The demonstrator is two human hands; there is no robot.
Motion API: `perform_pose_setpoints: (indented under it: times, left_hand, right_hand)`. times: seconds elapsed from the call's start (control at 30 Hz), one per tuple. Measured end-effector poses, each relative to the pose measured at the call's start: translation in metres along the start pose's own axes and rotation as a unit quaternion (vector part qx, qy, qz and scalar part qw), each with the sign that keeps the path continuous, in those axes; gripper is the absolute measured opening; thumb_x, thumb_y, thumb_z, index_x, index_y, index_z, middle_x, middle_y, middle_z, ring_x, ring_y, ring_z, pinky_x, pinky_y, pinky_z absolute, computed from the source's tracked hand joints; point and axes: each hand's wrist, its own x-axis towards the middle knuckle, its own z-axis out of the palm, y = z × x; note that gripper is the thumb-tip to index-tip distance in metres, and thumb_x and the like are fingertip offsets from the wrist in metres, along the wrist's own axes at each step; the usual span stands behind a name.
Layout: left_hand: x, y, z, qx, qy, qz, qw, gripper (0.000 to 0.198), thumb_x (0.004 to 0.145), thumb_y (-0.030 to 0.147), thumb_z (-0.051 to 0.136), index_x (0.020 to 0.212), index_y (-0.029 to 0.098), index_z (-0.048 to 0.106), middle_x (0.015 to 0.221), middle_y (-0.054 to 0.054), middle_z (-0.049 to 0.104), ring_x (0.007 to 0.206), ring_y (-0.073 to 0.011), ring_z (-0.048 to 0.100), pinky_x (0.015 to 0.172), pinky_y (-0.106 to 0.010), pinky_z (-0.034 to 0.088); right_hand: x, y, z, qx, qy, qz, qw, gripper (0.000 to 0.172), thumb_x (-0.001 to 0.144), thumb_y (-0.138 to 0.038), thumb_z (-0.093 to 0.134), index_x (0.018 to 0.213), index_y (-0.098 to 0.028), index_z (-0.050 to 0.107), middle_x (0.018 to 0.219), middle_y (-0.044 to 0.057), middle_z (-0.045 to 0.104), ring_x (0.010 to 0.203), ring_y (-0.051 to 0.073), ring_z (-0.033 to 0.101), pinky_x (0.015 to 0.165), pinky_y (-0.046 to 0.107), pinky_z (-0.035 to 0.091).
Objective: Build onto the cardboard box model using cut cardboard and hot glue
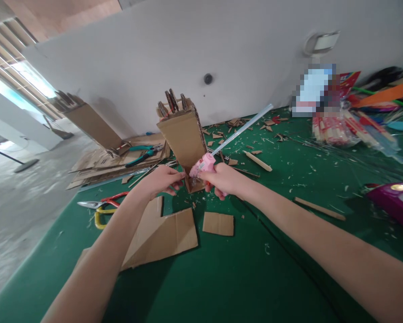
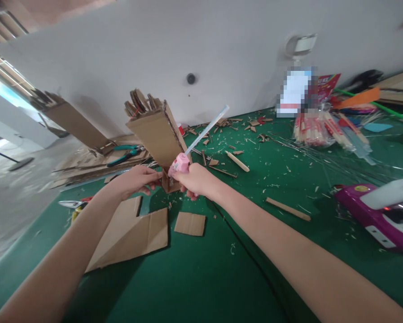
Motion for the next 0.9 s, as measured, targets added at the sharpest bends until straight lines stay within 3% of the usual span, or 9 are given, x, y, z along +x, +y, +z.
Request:
perform_pose_setpoints:
  times: [0.13, 0.3, 0.7, 0.9]
  left_hand:
    - [0.0, -0.001, 0.0, -0.008, -0.004, -0.001, 1.0, 0.039, 0.059, 0.051, 0.074, 0.061, 0.014, 0.062, 0.054, 0.002, 0.05, 0.05, -0.0093, 0.048, 0.046, -0.021, 0.045]
    - [-0.001, -0.001, 0.0, -0.007, -0.003, 0.007, 1.0, 0.04, 0.059, 0.053, 0.073, 0.063, 0.014, 0.065, 0.056, 0.001, 0.052, 0.054, -0.0103, 0.05, 0.047, -0.021, 0.045]
    - [0.001, -0.002, 0.0, -0.005, -0.012, 0.003, 1.0, 0.044, 0.058, 0.056, 0.072, 0.066, 0.013, 0.066, 0.062, -0.001, 0.055, 0.058, -0.0111, 0.049, 0.047, -0.021, 0.044]
    - [0.0, -0.001, -0.001, -0.004, -0.006, 0.0, 1.0, 0.041, 0.058, 0.054, 0.073, 0.063, 0.014, 0.064, 0.061, -0.001, 0.056, 0.058, -0.0117, 0.05, 0.048, -0.022, 0.045]
  right_hand:
    - [0.005, -0.001, 0.004, 0.003, 0.007, -0.002, 1.0, 0.036, 0.084, -0.043, 0.054, 0.06, -0.016, 0.051, 0.052, 0.002, 0.058, 0.031, 0.009, 0.048, 0.03, 0.021, 0.038]
    - [-0.004, -0.006, 0.0, -0.049, -0.03, 0.043, 0.997, 0.038, 0.084, -0.044, 0.054, 0.056, -0.018, 0.046, 0.039, -0.001, 0.048, 0.03, 0.01, 0.047, 0.031, 0.021, 0.039]
    - [-0.025, -0.006, -0.006, -0.067, -0.094, 0.041, 0.992, 0.029, 0.084, -0.039, 0.052, 0.063, -0.02, 0.044, 0.041, -0.004, 0.045, 0.033, 0.01, 0.046, 0.031, 0.02, 0.037]
    - [-0.028, -0.008, -0.009, -0.091, -0.067, 0.026, 0.993, 0.036, 0.086, -0.042, 0.048, 0.06, -0.017, 0.05, 0.042, 0.0, 0.052, 0.033, 0.009, 0.049, 0.034, 0.019, 0.039]
